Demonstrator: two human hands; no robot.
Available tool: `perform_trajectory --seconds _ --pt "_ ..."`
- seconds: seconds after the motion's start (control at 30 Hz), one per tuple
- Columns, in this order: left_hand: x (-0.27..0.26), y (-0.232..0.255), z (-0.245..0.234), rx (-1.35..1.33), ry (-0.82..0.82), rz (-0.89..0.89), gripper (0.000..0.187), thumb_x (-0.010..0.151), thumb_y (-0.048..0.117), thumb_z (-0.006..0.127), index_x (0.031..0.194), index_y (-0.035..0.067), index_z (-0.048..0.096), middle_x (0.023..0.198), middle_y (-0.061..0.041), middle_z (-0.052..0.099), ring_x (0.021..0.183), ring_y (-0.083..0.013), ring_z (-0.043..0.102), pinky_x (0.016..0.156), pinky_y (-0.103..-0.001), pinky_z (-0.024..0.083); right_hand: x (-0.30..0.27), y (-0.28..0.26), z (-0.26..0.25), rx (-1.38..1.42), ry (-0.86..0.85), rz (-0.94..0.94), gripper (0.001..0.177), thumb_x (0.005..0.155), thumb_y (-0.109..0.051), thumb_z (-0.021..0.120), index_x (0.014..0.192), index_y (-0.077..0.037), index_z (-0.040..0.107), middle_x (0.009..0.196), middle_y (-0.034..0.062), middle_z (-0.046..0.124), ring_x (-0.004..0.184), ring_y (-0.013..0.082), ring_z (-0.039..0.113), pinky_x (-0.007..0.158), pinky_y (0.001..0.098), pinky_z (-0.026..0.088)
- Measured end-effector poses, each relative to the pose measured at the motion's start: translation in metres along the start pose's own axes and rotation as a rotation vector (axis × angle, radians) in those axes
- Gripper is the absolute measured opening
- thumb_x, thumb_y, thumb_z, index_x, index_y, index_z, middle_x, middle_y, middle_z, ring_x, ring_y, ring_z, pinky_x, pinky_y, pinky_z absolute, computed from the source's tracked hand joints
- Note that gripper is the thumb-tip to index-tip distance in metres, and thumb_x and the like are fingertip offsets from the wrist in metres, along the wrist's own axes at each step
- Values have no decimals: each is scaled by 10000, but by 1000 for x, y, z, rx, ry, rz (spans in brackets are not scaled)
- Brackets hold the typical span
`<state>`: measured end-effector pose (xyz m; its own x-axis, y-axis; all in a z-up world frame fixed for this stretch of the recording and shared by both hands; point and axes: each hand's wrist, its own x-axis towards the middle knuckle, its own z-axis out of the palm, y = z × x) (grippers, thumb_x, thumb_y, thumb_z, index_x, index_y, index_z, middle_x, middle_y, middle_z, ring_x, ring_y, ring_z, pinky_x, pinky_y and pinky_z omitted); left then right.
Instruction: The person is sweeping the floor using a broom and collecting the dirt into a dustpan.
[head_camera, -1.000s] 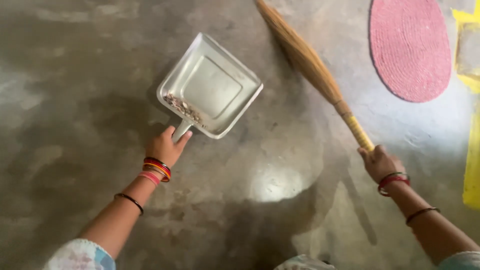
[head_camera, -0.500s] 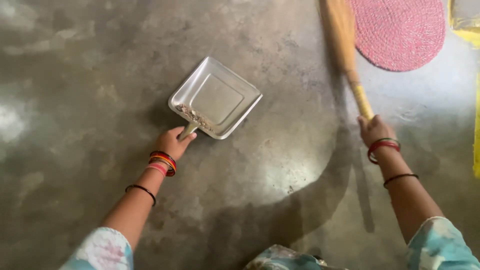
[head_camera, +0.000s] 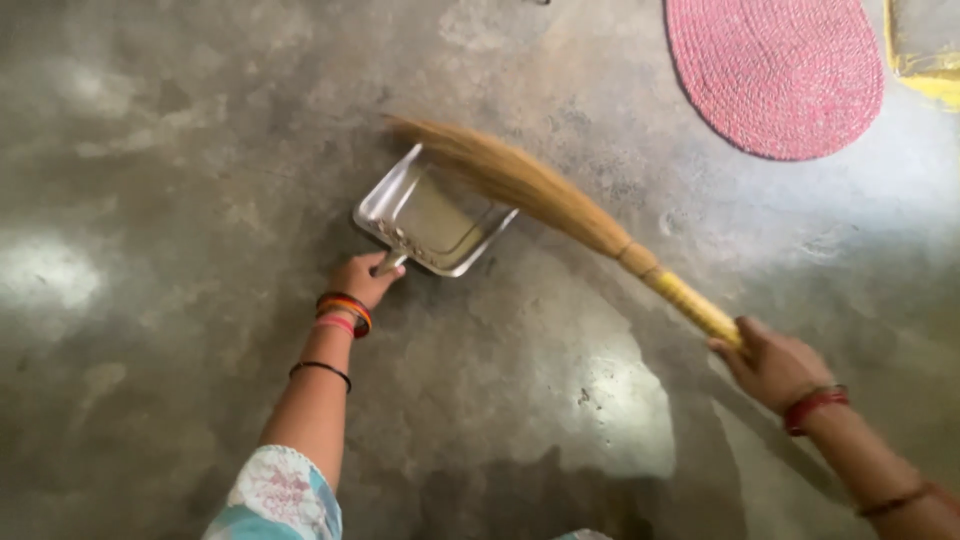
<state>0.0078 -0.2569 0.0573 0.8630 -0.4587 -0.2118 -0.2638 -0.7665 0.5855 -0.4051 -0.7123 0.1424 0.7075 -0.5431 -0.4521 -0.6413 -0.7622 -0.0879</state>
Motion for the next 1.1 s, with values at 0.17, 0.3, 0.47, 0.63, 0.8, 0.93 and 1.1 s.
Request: perform_trajectory --seconds 0.17,0.3,0.47,0.63,0.8,0.93,1.1 --pt "-36 0 -4 -31 26 -33 481 851 490 746 1183 142 739 963 -165 755 862 -346 710 774 -431 552 60 19 -39 -43 246 34 567 967 -658 509 1089 -112 604 829 255 719 780 477 694 724 570 543" --pt "-61 -22 -9 -32 11 -109 501 861 493 740 1215 138 734 907 -168 752 809 -317 703 756 -421 544 148 1 -28 86 285 64 625 1022 -636 557 1096 -25 664 922 321 704 883 535 671 760 591 534" --pt "-70 -69 -36 -89 28 -50 531 851 474 765 1239 116 712 949 -132 753 822 -226 700 757 -372 536 163 -46 71 80 212 -14 605 985 -618 555 1117 -48 710 978 291 725 911 492 707 780 564 560" --pt "-69 -91 -46 -145 -101 -143 536 852 443 797 1269 111 741 949 -151 760 844 -209 653 793 -352 530 16 -82 65 191 -189 -142 713 936 -691 454 1362 -129 558 821 194 752 712 334 726 669 489 564" --pt "-73 -103 -44 -227 -67 -82 564 830 436 797 1268 90 717 990 -95 783 852 -158 688 789 -329 537 -41 -8 65 164 -82 82 743 938 -674 443 1416 -117 561 649 171 711 578 319 724 555 475 577" --pt "-85 -133 -46 -50 9 -15 581 883 472 778 1291 64 707 1027 -146 762 870 -204 693 797 -351 544 -32 86 108 175 192 318 742 1072 -715 454 1126 7 617 678 190 693 669 340 712 638 478 583" --pt "-123 -128 -89 36 -55 -81 625 860 504 766 1312 77 692 1039 -167 768 899 -257 730 825 -374 557 -16 95 188 214 109 320 752 1036 -712 450 1178 -4 659 752 211 686 692 401 703 640 507 565"
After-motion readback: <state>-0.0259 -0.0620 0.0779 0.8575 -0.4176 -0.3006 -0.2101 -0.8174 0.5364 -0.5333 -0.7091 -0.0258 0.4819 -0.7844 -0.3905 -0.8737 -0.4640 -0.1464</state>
